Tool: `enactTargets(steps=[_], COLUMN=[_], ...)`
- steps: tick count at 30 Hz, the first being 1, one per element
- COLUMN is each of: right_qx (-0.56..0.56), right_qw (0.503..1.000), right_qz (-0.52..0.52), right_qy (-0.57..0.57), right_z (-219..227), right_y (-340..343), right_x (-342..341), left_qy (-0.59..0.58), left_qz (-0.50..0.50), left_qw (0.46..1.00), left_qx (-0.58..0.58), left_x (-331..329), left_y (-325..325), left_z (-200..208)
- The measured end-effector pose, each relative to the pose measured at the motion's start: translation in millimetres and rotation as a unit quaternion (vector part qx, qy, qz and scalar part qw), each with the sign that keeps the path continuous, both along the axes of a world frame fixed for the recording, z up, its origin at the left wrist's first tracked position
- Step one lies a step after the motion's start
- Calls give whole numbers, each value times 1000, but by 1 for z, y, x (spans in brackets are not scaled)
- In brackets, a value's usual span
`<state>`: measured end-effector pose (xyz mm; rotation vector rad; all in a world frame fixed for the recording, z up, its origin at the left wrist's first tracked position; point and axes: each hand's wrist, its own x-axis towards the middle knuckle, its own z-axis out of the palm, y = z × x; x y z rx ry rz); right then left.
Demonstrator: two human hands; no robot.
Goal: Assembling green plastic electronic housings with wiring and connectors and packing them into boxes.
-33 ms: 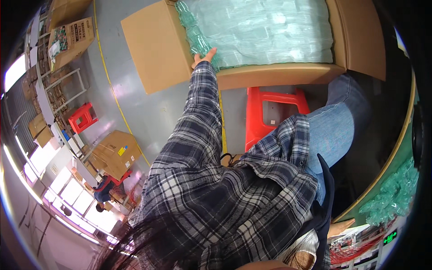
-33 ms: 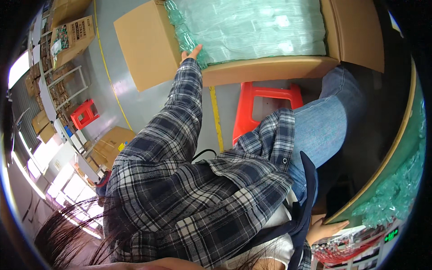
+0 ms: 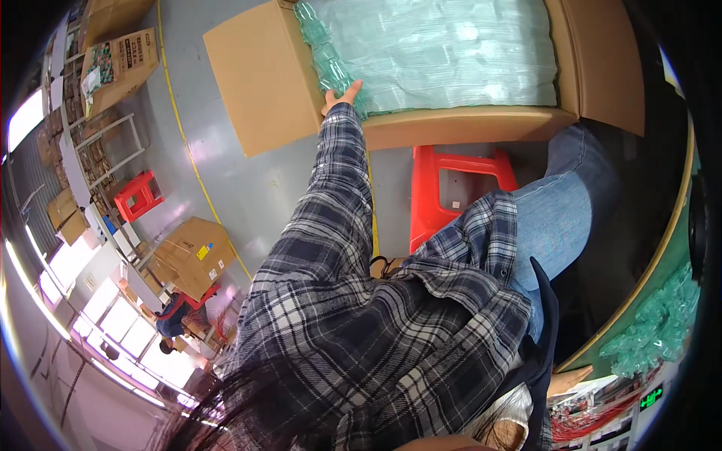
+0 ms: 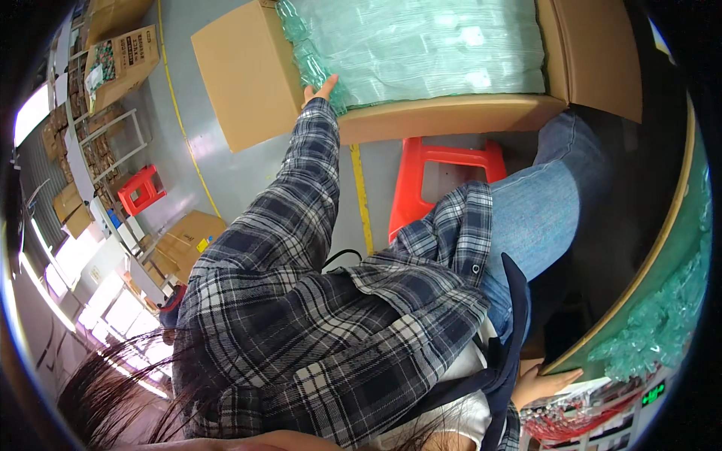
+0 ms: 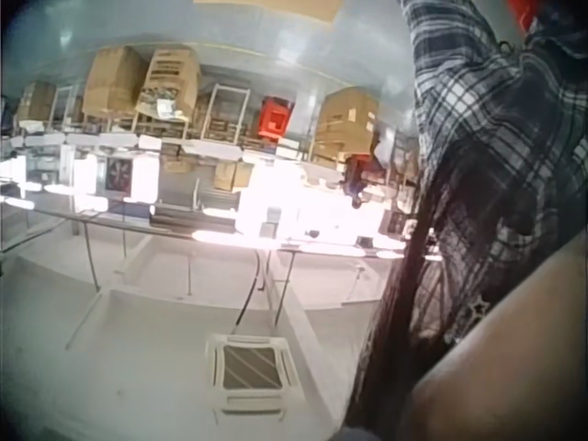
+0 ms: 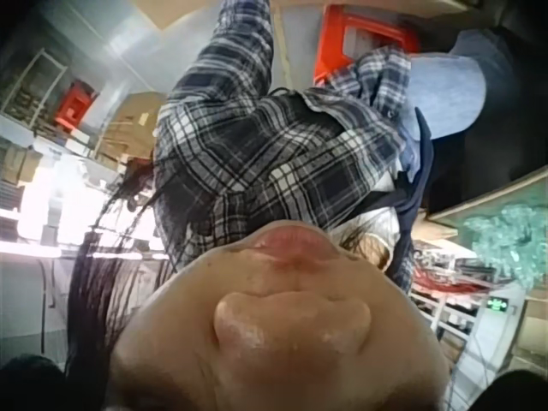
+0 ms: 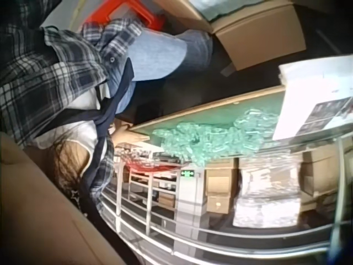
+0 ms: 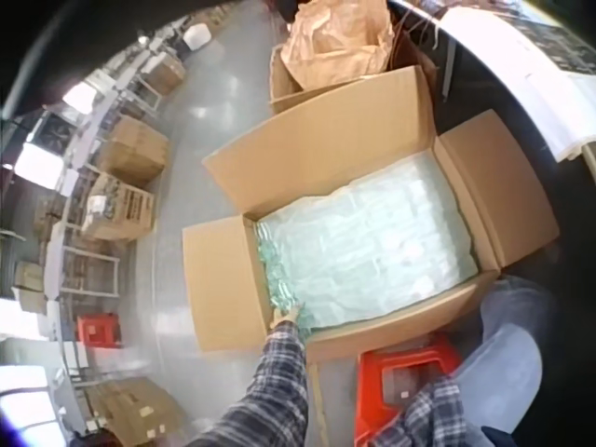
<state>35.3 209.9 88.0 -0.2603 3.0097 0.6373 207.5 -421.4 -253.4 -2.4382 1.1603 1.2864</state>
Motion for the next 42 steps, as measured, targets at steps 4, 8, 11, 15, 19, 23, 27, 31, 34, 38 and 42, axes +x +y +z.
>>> enactTargets(steps=[4, 8, 11, 15, 19, 23, 27, 31, 34, 38, 42], right_qx=[-25, -38, -36, -49, -44, -41, -41, -38, -38, -14, -34], right_qw=[1000, 999, 999, 998, 999, 999, 999, 999, 999, 1000, 999], right_qz=[10, 9, 19, 27, 16, 19, 18, 24, 20, -15, -4], right_qy=[-4, -8, 3, -2, -11, 0, -15, -10, -6, -14, -14], right_z=[-7, -9, -9, -10, -13, -15, -12, -13, -16, -11, -16], right_y=[-2, -6, 3, -5, -7, 2, -10, -9, -4, -9, -15], right_x=[2, 3, 3, 3, 5, 5, 1, 0, 0, -3, -2], left_qy=[-20, -1, -19, -4, -26, -19, 9, -6, -25, -4, -44], left_qz=[-17, -6, -34, -7, -53, -107, -138, -148, -139, -152, -118], left_qw=[999, 999, 999, 997, 996, 993, 986, 987, 988, 977, 971], left_qx=[-19, -37, -22, -75, -71, -50, -89, -63, -70, -152, -203], left_x=[2, 7, -7, 3, 15, 19, 27, 24, 17, 6, 18], left_y=[2, 0, 8, 8, -3, -7, -8, -8, -1, 16, 7], left_z=[-15, -24, -28, -40, -47, -48, -45, -38, -35, -32, -29])
